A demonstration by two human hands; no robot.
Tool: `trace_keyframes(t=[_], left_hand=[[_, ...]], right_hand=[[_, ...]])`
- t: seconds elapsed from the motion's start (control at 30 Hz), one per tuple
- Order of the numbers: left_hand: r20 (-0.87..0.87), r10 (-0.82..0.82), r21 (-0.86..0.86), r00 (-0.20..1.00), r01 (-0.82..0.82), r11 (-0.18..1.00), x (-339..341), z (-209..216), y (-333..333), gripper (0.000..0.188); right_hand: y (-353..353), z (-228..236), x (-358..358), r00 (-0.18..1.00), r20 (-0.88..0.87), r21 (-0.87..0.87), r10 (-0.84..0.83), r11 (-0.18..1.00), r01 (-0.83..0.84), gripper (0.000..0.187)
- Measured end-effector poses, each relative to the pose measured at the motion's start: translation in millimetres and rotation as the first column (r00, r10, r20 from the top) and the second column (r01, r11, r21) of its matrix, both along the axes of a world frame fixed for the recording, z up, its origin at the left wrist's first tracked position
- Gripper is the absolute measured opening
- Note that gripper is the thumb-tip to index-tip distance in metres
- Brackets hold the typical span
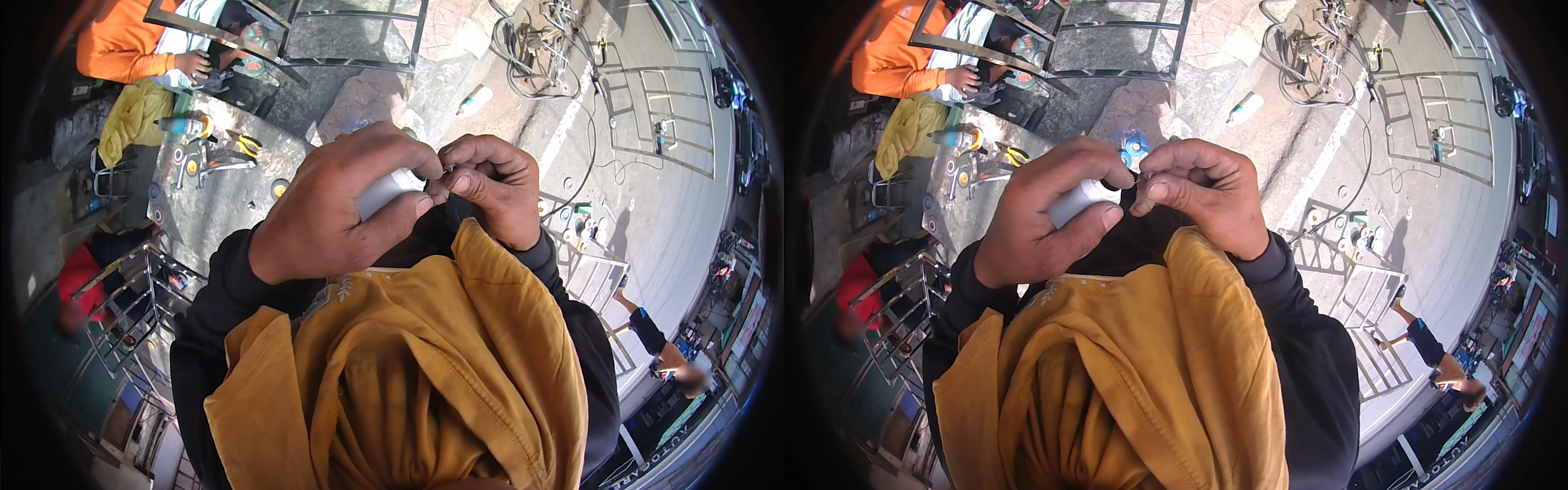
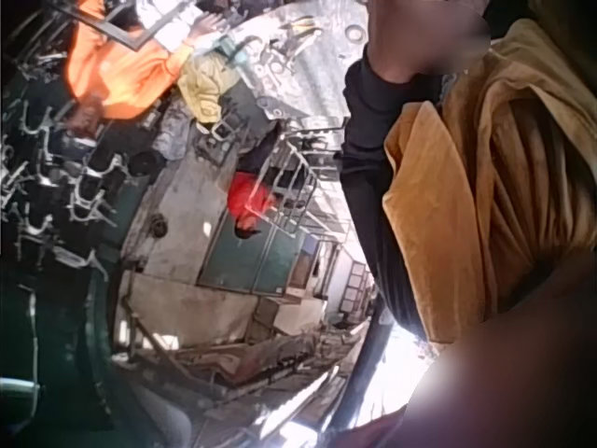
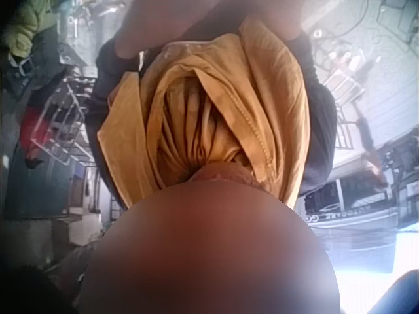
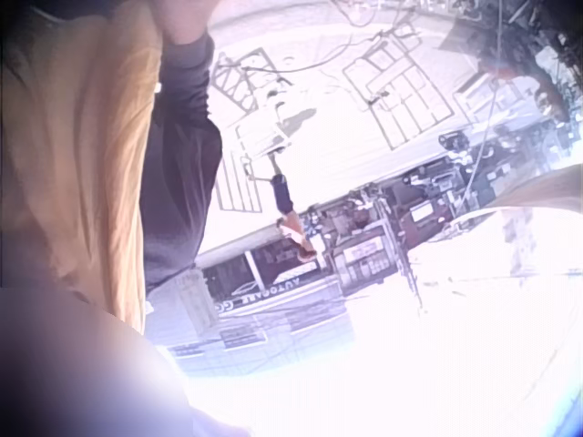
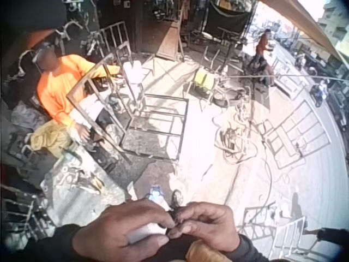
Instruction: The person holds a white LED bulb and uses a small metal ring to secure the base. They repeatedly insert and remove the ring, then reattach the metal screw base to the bulb. The task is performed by hand without additional tools.
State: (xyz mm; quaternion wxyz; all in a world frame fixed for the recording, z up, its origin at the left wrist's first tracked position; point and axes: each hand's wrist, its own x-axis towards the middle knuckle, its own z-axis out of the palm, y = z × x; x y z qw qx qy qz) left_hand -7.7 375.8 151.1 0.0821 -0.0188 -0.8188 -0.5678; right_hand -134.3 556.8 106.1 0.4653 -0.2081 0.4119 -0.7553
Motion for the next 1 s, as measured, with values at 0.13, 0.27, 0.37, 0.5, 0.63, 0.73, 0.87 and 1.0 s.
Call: trace_keyframes(t=[0.13, 0.27, 0.37, 0.5, 0.63, 0.73, 0.87, 1.0], left_hand=[[-0.017, 0.008, 0.104, 1.000, -0.006, 0.995, -1, -1, 0, 0.020], [-0.032, 0.042, 0.110, 0.999, -0.038, 0.993, -1, -2, 3, 0.017], [-0.007, 0.044, 0.168, 0.999, -0.042, 0.985, 0, -3, 4, 0.017], [-0.049, 0.056, 0.156, 0.997, -0.048, 0.987, -1, -3, 2, 0.017], [0.004, 0.012, 0.162, 1.000, -0.012, 0.987, -1, -2, -2, 0.019], [-0.034, 0.034, 0.162, 0.999, -0.028, 0.986, -3, -2, -2, 0.018], [-0.049, 0.033, 0.157, 0.998, -0.025, 0.987, -4, -2, -3, 0.018], [-0.047, 0.047, 0.158, 0.998, -0.039, 0.987, -4, -3, -3, 0.017]], right_hand=[[0, 2, -2, 0.993, 0.105, -0.026, 0.051, 0.998, -0.049, 0.020], [-2, 8, 3, 0.987, 0.158, 0.016, 0.042, 0.999, -0.045, 0.020], [-3, 13, 4, 0.985, 0.165, 0.040, 0.048, 0.998, -0.056, 0.020], [-4, 18, 5, 0.986, 0.162, 0.051, 0.034, 0.998, -0.043, 0.021], [-6, 19, 5, 0.988, 0.151, 0.065, 0.021, 0.997, -0.031, 0.021], [-6, 18, 5, 0.990, 0.140, 0.064, 0.014, 0.998, -0.023, 0.021], [-6, 19, 6, 0.995, 0.101, 0.069, 0.001, 0.998, -0.008, 0.022], [-7, 19, 6, 0.999, 0.039, 0.074, -0.022, 0.997, 0.019, 0.022]])
